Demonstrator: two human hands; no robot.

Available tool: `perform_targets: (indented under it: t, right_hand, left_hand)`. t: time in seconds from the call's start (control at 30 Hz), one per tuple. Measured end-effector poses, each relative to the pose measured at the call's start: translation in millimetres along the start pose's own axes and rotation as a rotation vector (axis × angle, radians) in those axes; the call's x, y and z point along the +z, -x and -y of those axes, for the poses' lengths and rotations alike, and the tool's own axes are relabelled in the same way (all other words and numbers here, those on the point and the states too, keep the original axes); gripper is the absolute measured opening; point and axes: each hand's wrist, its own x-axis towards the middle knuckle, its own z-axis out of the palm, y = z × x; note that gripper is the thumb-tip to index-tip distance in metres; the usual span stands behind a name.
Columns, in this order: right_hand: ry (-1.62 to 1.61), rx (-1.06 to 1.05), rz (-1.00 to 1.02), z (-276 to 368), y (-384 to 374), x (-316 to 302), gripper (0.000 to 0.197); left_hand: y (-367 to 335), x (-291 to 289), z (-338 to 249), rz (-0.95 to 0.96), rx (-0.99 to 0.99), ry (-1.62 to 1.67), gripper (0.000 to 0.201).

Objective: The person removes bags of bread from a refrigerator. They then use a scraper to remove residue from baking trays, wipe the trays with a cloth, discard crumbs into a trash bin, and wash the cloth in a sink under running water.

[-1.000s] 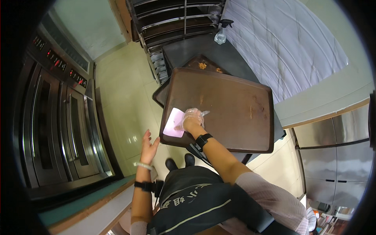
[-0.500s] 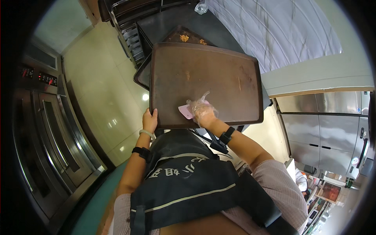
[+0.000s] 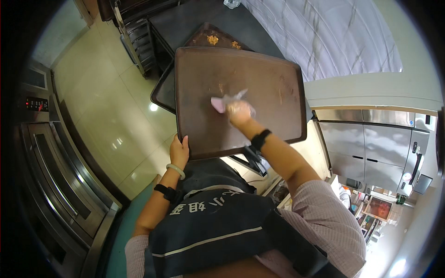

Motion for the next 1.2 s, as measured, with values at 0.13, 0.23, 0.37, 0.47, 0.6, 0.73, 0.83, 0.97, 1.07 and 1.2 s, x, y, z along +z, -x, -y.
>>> perform_targets:
  t: [0.13,0.23,0.37,0.47,0.6,0.73,0.83,0.97,1.07,1.2]
  right_hand:
    - [-0.403,0.116,-0.127,-33,-62,-16,0.05]
    - [-0.283,0.037,-0.095,-26,-42,5,0.038]
    - [-0.061,0.134,0.143,1,0,-26,0.032]
    - [-0.377,0.04,0.016,-40,-52,9,0.031]
    - [-0.177,-0.105,-0.012,-18,-23,10,0.029]
    - [-0.285,-0.039,0.002,-34,-38,-8,0.021]
    - [-0.488,0.036,-0.043,-26,-8,-28,0.017]
    - [-0.249,-0.019,0.203,-8,25,-9,0.033]
    - [-0.425,-0.084,0.05,-30,-24,13,0.044]
    - [-0.321,-0.124,-0.043,-43,-20,-20,0.038]
  left_hand:
    - [0,-3,-11,0.064,0.029,0.022,0.029]
    - [2,-5,-12,0.029,0.06,0.031,0.028]
    - [1,-3,1,-0.001,0.009,-0.01,0.029]
    - [1,-4,-20,0.06,0.007,0.001,0.029]
    - [12,-3,-5,-0.038,0.092,-0.047,0.029]
    - [8,2,-12,0.001,-0.001,0.003,0.03]
    - [7,2,-11,-0.004,-0.021,-0.039,0.031]
    - [12,8,3,-0.071,-0.001,-0.031,0.03]
    - [10,7,-2,-0.002,-0.01,-0.072,0.028]
    - [10,11,4,-0.041,0.067,0.004,0.03]
